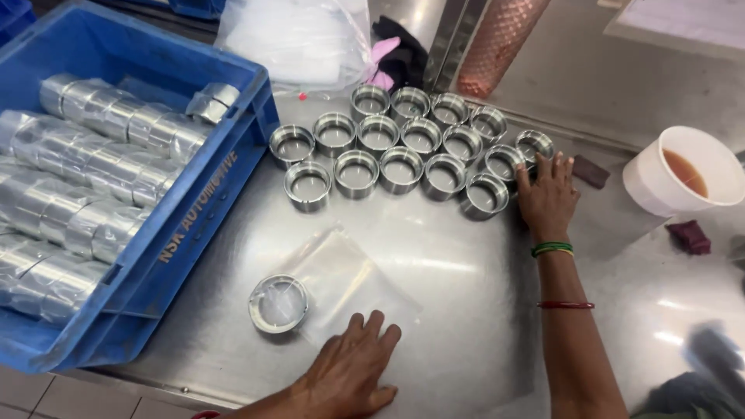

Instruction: The person picks up metal rings from a table, places them into plastic bags, and then organizes the bagged rings into blue crates.

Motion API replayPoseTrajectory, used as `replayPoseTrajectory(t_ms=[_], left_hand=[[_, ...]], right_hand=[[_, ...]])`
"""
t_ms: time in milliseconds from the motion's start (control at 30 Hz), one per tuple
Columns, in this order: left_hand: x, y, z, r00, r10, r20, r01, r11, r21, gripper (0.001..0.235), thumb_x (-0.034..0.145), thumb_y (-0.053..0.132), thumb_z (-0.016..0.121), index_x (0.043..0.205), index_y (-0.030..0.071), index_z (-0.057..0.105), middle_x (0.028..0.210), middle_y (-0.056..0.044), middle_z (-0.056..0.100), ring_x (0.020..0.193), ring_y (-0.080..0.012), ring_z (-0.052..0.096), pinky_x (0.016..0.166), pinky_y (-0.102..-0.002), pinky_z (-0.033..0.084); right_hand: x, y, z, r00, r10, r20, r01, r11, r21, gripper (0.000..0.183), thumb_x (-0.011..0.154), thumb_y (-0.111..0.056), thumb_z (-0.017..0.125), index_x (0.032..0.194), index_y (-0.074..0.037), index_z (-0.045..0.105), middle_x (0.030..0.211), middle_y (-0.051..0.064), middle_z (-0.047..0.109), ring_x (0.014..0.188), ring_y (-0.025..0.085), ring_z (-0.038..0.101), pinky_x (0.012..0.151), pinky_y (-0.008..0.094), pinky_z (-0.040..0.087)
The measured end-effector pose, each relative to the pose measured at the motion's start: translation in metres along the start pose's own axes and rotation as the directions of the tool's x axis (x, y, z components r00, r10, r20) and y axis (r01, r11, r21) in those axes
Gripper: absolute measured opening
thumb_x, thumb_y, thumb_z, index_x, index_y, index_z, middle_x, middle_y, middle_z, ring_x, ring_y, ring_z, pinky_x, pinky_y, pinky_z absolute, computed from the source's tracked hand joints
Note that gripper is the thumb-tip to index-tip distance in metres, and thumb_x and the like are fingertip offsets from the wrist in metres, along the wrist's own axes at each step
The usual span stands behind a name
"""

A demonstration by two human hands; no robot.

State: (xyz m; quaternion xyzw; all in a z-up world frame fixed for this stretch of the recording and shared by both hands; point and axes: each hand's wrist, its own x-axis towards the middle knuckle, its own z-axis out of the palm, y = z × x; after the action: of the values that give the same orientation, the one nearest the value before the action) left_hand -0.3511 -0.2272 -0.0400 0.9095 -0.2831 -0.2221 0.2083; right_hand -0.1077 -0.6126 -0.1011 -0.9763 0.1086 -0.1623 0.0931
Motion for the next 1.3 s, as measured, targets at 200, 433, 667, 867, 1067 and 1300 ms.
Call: replayPoseTrajectory(t_ms=[200, 433, 667, 867, 1067, 1300], left_hand=[[0.012, -0.014, 0.018, 0.956, 0.078, -0.283, -0.089, 0.996, -0.026, 0.029, 0.078, 0.012, 0.071, 0.100, 0.000, 0.055, 0.091, -0.021, 0.062, 0.083, -0.0357, 0.061, 0.055, -0.046, 0.055], [0.025, -0.036, 0.003, 0.958, 0.022, -0.285, -0.091, 0.969, -0.230, 0.019, 0.094, 0.018, 0.069, 0.091, 0.000, 0.063, 0.075, -0.017, 0.067, 0.072, -0.0323, 0.067, 0.065, -0.046, 0.054], [0.024, -0.042, -0.015, 0.980, -0.139, -0.142, 0.058, 0.884, -0.464, 0.017, 0.088, 0.014, 0.071, 0.101, 0.007, 0.081, 0.086, -0.011, 0.079, 0.074, -0.0206, 0.076, 0.073, -0.034, 0.058], [0.025, -0.038, 0.003, 0.964, -0.229, -0.134, 0.108, 0.800, -0.590, 0.016, 0.085, 0.021, 0.076, 0.091, 0.006, 0.077, 0.079, -0.006, 0.078, 0.064, -0.0122, 0.073, 0.063, -0.030, 0.060], [0.016, -0.029, -0.015, 0.959, -0.255, -0.122, 0.151, 0.828, -0.540, 0.023, 0.086, 0.026, 0.082, 0.088, 0.004, 0.077, 0.067, -0.009, 0.071, 0.058, -0.0169, 0.067, 0.058, -0.033, 0.052], [0.018, -0.055, 0.003, 0.988, -0.125, -0.088, 0.010, 0.624, -0.781, 0.021, 0.094, 0.024, 0.068, 0.098, 0.004, 0.072, 0.073, -0.003, 0.073, 0.065, -0.0088, 0.073, 0.057, -0.027, 0.061]], right_hand=[[-0.058, 0.002, -0.015, 0.999, 0.037, -0.034, -0.035, 0.998, 0.046, 0.060, 0.109, -0.056, 0.044, 0.153, -0.016, 0.051, 0.164, 0.025, 0.037, 0.154, 0.044, 0.028, 0.116, 0.066, 0.032], [-0.170, -0.014, -0.074, 0.999, -0.053, 0.010, 0.050, 0.987, 0.156, 0.085, 0.092, -0.057, 0.066, 0.160, -0.011, 0.043, 0.154, 0.037, 0.037, 0.136, 0.053, 0.033, 0.104, 0.066, 0.034], [-0.211, -0.055, -0.105, 0.989, -0.077, 0.128, 0.050, 0.978, 0.205, 0.094, 0.062, -0.042, 0.094, 0.145, -0.018, 0.058, 0.121, 0.017, 0.068, 0.120, 0.035, 0.056, 0.100, 0.049, 0.050], [-0.231, -0.098, -0.117, 0.883, -0.084, 0.462, -0.340, 0.563, 0.753, 0.101, 0.056, -0.046, 0.087, 0.148, -0.021, 0.054, 0.114, 0.016, 0.071, 0.113, 0.032, 0.068, 0.090, 0.045, 0.058], [-0.247, -0.143, -0.129, 0.789, -0.245, 0.564, -0.398, 0.496, 0.772, 0.100, 0.053, -0.045, 0.087, 0.145, -0.020, 0.055, 0.109, 0.016, 0.074, 0.111, 0.026, 0.070, 0.082, 0.040, 0.057], [-0.242, -0.161, -0.112, 0.713, -0.108, 0.693, -0.536, 0.553, 0.638, 0.091, 0.059, -0.049, 0.084, 0.136, -0.013, 0.051, 0.101, 0.019, 0.079, 0.087, 0.025, 0.075, 0.069, 0.034, 0.056]])
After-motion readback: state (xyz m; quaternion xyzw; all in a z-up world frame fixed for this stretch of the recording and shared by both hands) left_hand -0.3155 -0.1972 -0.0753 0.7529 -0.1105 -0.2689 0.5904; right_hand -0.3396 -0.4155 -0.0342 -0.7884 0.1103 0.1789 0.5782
